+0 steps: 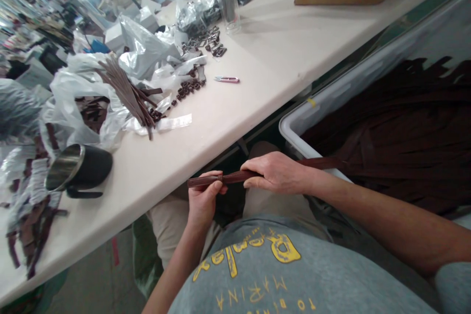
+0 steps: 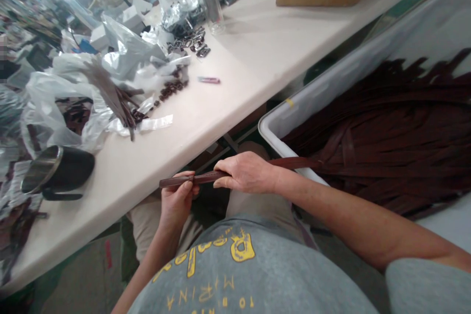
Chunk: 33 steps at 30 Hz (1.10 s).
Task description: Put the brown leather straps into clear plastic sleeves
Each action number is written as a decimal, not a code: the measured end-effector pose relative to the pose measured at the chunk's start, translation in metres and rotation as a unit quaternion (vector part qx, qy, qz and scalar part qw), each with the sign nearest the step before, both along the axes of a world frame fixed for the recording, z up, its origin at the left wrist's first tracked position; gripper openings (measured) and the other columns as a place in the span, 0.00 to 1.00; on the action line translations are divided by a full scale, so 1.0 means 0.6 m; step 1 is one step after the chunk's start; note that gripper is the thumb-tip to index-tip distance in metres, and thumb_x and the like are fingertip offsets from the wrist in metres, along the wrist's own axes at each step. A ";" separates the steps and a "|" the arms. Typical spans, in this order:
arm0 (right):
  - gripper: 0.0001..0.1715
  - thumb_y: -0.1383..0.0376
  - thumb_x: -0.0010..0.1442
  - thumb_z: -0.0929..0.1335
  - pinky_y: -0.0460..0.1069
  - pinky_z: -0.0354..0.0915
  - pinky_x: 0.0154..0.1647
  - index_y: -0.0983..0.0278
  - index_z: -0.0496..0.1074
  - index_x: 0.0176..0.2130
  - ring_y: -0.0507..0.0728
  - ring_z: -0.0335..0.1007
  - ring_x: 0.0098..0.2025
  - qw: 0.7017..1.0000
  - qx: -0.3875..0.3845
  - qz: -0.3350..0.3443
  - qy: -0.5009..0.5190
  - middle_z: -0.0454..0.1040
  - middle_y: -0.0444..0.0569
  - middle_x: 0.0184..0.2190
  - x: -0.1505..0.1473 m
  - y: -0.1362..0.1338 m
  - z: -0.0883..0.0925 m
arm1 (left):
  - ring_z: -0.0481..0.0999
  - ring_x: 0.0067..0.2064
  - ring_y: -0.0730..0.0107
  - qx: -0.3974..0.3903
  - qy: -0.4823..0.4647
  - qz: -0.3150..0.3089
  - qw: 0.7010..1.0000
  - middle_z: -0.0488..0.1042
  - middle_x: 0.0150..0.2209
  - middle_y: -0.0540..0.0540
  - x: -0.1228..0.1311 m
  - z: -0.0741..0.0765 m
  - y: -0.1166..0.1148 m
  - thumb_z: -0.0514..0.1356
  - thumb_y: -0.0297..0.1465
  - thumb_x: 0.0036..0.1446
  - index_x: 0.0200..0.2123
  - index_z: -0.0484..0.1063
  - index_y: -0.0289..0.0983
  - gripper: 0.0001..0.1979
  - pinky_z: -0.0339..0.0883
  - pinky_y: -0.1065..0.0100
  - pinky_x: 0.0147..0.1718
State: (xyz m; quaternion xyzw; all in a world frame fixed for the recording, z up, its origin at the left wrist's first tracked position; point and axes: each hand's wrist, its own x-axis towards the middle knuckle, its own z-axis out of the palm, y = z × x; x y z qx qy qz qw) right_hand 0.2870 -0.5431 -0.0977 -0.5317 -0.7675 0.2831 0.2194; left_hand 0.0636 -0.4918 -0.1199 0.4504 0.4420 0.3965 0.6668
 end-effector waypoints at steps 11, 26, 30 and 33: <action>0.12 0.62 0.67 0.66 0.46 0.51 0.29 0.64 0.73 0.33 0.52 0.67 0.29 0.999 -0.003 0.028 0.040 0.73 0.44 0.26 0.005 -0.004 0.010 | 0.72 0.21 0.76 0.007 -0.015 -0.019 1.000 0.76 0.22 0.52 0.002 0.006 -0.003 0.75 0.36 0.39 0.33 0.80 0.38 0.16 0.66 0.75 0.21; 0.16 0.60 0.69 0.64 0.49 0.47 0.27 0.65 0.72 0.31 0.53 0.67 0.27 0.989 0.097 0.003 -0.111 0.75 0.47 0.26 -0.024 -0.011 -0.011 | 0.69 0.22 0.76 -0.050 -0.013 -0.043 0.998 0.74 0.22 0.52 0.025 -0.022 -0.026 0.74 0.37 0.39 0.34 0.79 0.37 0.17 0.64 0.73 0.24; 0.15 0.62 0.69 0.64 0.50 0.50 0.25 0.65 0.74 0.33 0.56 0.70 0.28 0.987 0.097 0.021 -0.127 0.77 0.50 0.28 -0.030 -0.010 -0.013 | 0.68 0.25 0.74 -0.048 0.010 -0.080 0.996 0.75 0.25 0.52 0.034 -0.039 -0.032 0.72 0.35 0.43 0.33 0.81 0.40 0.11 0.64 0.70 0.27; 0.16 0.61 0.69 0.65 0.50 0.54 0.23 0.65 0.75 0.31 0.56 0.71 0.26 0.983 0.115 0.009 -0.145 0.78 0.51 0.27 -0.035 -0.008 -0.012 | 0.70 0.27 0.70 -0.039 0.012 -0.095 0.995 0.75 0.26 0.51 0.028 -0.040 -0.029 0.70 0.32 0.47 0.33 0.82 0.41 0.07 0.64 0.65 0.30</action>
